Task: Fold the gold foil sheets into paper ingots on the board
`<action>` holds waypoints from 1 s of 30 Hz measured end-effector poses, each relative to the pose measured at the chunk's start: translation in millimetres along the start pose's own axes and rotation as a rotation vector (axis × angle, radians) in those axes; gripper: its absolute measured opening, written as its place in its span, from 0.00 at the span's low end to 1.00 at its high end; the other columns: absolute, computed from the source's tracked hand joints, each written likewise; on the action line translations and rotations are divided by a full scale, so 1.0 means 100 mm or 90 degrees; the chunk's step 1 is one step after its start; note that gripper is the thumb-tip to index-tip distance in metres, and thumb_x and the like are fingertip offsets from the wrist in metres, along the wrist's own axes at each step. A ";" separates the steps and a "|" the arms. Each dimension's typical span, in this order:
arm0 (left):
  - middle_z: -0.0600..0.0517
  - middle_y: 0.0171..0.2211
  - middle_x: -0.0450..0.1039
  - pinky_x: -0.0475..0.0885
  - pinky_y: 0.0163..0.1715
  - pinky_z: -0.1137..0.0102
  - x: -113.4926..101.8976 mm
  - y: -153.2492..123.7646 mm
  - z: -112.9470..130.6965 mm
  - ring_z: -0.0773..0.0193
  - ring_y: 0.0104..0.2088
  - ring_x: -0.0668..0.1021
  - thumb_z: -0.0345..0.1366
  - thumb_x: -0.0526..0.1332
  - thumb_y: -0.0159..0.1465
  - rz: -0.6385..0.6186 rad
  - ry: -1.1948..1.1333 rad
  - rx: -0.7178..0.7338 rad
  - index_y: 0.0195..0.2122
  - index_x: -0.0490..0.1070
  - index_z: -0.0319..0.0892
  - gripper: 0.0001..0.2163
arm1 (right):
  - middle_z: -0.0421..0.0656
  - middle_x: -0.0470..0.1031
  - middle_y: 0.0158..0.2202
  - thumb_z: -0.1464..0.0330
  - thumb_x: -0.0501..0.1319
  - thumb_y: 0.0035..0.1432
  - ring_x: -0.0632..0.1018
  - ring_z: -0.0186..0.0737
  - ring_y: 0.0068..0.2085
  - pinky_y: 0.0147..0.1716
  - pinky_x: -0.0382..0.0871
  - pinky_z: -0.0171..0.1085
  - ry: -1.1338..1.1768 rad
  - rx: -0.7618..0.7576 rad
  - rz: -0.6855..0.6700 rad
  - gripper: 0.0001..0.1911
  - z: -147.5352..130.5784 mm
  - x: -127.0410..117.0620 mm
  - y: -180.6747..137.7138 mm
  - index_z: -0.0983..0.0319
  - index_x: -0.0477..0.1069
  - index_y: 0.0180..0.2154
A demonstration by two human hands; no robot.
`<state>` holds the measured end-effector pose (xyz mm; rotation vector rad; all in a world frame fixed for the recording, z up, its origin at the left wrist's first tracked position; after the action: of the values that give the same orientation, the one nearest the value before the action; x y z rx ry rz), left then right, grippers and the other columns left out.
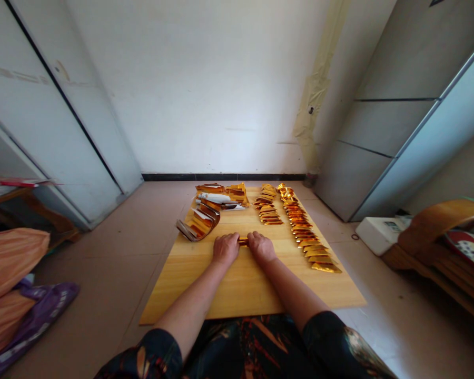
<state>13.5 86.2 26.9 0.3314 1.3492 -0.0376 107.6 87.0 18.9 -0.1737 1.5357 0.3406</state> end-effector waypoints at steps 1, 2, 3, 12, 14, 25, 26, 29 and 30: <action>0.48 0.35 0.76 0.63 0.37 0.67 0.00 0.00 0.00 0.60 0.37 0.76 0.31 0.51 0.63 0.000 0.001 0.001 0.38 0.71 0.44 0.09 | 0.46 0.73 0.39 0.71 0.48 0.65 0.75 0.38 0.40 0.32 0.65 0.31 0.000 -0.001 0.000 0.09 0.00 0.00 0.00 0.61 0.66 0.41; 0.48 0.34 0.76 0.63 0.37 0.67 -0.01 -0.01 0.00 0.59 0.37 0.76 0.31 0.51 0.63 0.001 0.002 0.001 0.38 0.71 0.44 0.09 | 0.47 0.73 0.39 0.71 0.48 0.65 0.75 0.38 0.40 0.32 0.65 0.31 0.001 -0.003 0.000 0.09 0.00 0.01 0.00 0.61 0.66 0.41; 0.48 0.34 0.76 0.63 0.36 0.67 -0.01 -0.01 0.00 0.59 0.37 0.76 0.31 0.51 0.63 0.002 0.004 0.002 0.37 0.71 0.43 0.09 | 0.47 0.73 0.39 0.71 0.48 0.65 0.75 0.38 0.39 0.32 0.64 0.31 0.002 -0.003 0.001 0.09 0.01 0.01 0.00 0.61 0.66 0.41; 0.49 0.33 0.75 0.63 0.37 0.67 -0.04 -0.06 0.01 0.59 0.37 0.75 0.35 0.55 0.61 0.026 -0.017 0.009 0.36 0.70 0.43 0.06 | 0.45 0.73 0.38 0.68 0.51 0.62 0.75 0.36 0.38 0.32 0.63 0.31 0.055 0.023 0.027 0.08 0.09 -0.08 -0.04 0.60 0.68 0.39; 0.49 0.34 0.75 0.63 0.38 0.67 -0.04 -0.07 0.02 0.59 0.38 0.75 0.35 0.55 0.60 0.025 -0.038 0.011 0.37 0.70 0.43 0.06 | 0.44 0.73 0.38 0.66 0.52 0.61 0.75 0.36 0.37 0.32 0.62 0.31 0.071 0.021 0.045 0.08 0.11 -0.09 -0.07 0.60 0.68 0.39; 0.52 0.31 0.75 0.65 0.37 0.70 -0.08 -0.19 -0.02 0.63 0.34 0.75 0.27 0.58 0.53 0.033 -0.195 0.069 0.41 0.72 0.42 0.14 | 0.42 0.72 0.37 0.63 0.58 0.57 0.74 0.36 0.36 0.32 0.62 0.31 0.165 0.013 0.102 0.10 0.26 -0.11 -0.16 0.60 0.70 0.40; 0.52 0.30 0.75 0.65 0.36 0.70 -0.08 -0.19 -0.03 0.64 0.33 0.75 0.26 0.58 0.53 0.033 -0.204 0.069 0.40 0.73 0.42 0.14 | 0.42 0.72 0.38 0.63 0.58 0.57 0.74 0.35 0.36 0.33 0.62 0.31 0.172 0.003 0.109 0.10 0.25 -0.13 -0.17 0.60 0.70 0.40; 0.53 0.29 0.74 0.65 0.34 0.71 -0.07 -0.19 -0.03 0.65 0.31 0.75 0.26 0.58 0.52 0.033 -0.216 0.061 0.39 0.73 0.42 0.13 | 0.43 0.72 0.39 0.66 0.59 0.56 0.73 0.36 0.39 0.36 0.62 0.31 0.181 -0.063 0.144 0.08 0.15 -0.22 -0.23 0.60 0.70 0.39; 0.53 0.29 0.74 0.65 0.34 0.71 -0.06 -0.19 -0.02 0.65 0.31 0.75 0.26 0.58 0.53 0.032 -0.218 0.057 0.39 0.73 0.42 0.13 | 0.43 0.71 0.39 0.66 0.59 0.56 0.72 0.37 0.40 0.37 0.62 0.32 0.178 -0.089 0.156 0.08 0.12 -0.24 -0.26 0.60 0.71 0.38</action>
<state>6.3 68.0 27.9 0.4143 1.0020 -0.1086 126.8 63.9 41.0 -0.1459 1.8159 0.6403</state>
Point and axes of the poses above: each hand's wrist, its own y-axis towards the middle knuckle, its own x-axis out of the palm, z = x × y, the point moved 10 cm from there along y, towards the middle knuckle
